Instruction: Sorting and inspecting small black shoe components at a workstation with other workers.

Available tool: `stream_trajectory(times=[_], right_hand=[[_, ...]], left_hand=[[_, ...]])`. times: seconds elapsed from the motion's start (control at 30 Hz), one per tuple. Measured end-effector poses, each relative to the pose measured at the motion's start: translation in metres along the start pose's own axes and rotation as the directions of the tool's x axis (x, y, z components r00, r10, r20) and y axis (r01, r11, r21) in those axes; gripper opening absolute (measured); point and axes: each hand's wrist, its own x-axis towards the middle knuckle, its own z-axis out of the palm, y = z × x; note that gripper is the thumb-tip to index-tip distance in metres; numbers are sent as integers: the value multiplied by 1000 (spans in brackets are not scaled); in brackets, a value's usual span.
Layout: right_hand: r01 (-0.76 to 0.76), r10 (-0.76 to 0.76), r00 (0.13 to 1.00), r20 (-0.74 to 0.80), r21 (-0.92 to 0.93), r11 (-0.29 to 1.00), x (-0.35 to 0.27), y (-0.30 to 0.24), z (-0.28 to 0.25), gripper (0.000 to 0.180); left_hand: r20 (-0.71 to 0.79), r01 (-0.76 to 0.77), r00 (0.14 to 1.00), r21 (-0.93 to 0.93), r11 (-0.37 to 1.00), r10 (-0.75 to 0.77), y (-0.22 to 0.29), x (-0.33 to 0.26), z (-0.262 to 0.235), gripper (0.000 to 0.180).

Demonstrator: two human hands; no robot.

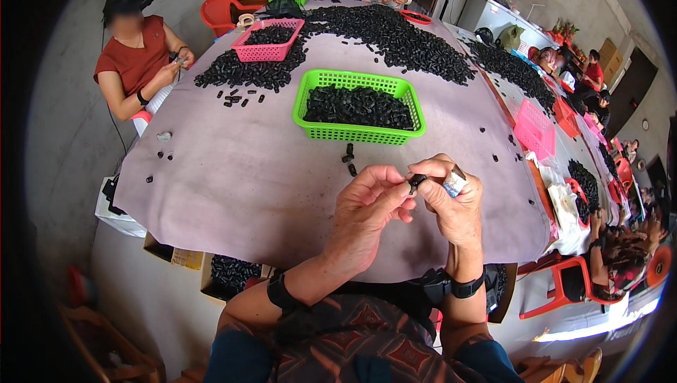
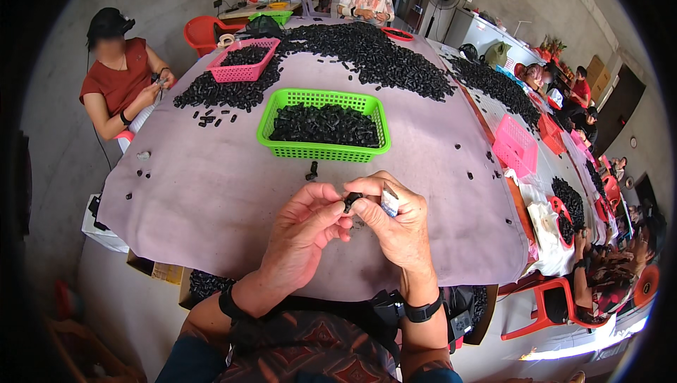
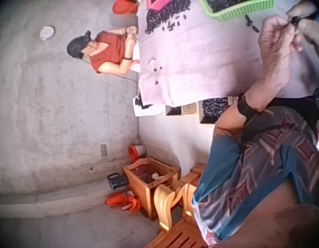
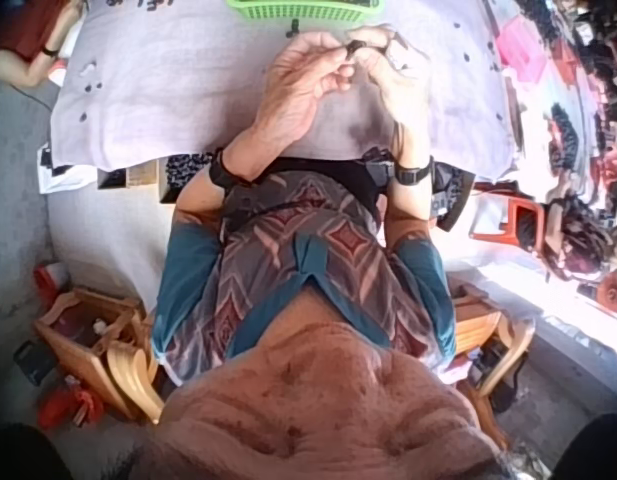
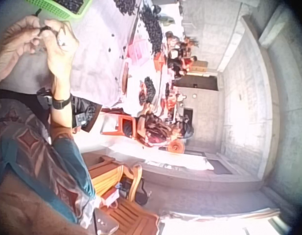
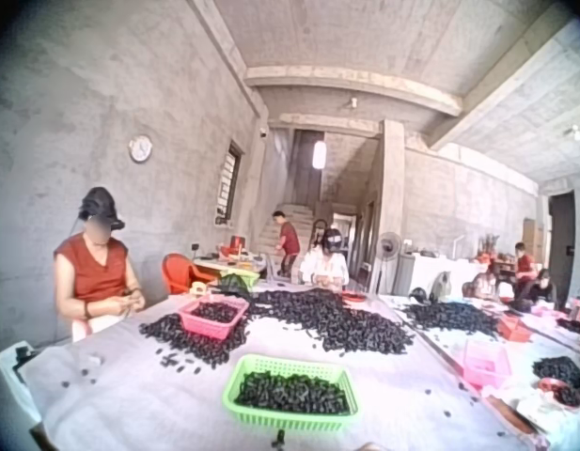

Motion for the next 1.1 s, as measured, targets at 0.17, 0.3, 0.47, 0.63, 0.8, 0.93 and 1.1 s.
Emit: stream_trajectory(times=[0.17,0.3,0.47,0.63,0.8,0.93,1.1], right_hand=[[-36,36,999,8,33,999,-1,3,-2,16],[-100,104,994,-41,83,991,-2,4,-1,14],[-70,75,994,-75,68,995,0,5,0,12],[-38,39,999,-33,38,999,0,1,0,10],[6,-6,1000,-5,85,996,0,5,-1,10],[35,-36,999,6,47,998,0,3,-1,9],[14,-16,1000,-22,-69,997,0,-8,1,6]], left_hand=[[1,8,1000,-5,1000,-8,1,0,1,8],[-5,40,999,-18,999,-40,2,0,2,8],[21,64,998,-63,996,-63,1,-1,1,12],[27,127,992,-127,984,-124,0,-1,1,19],[115,183,979,-143,973,-167,1,3,-1,22],[157,253,961,-163,954,-228,0,4,-3,25],[167,293,950,-187,938,-263,1,5,-4,22]])
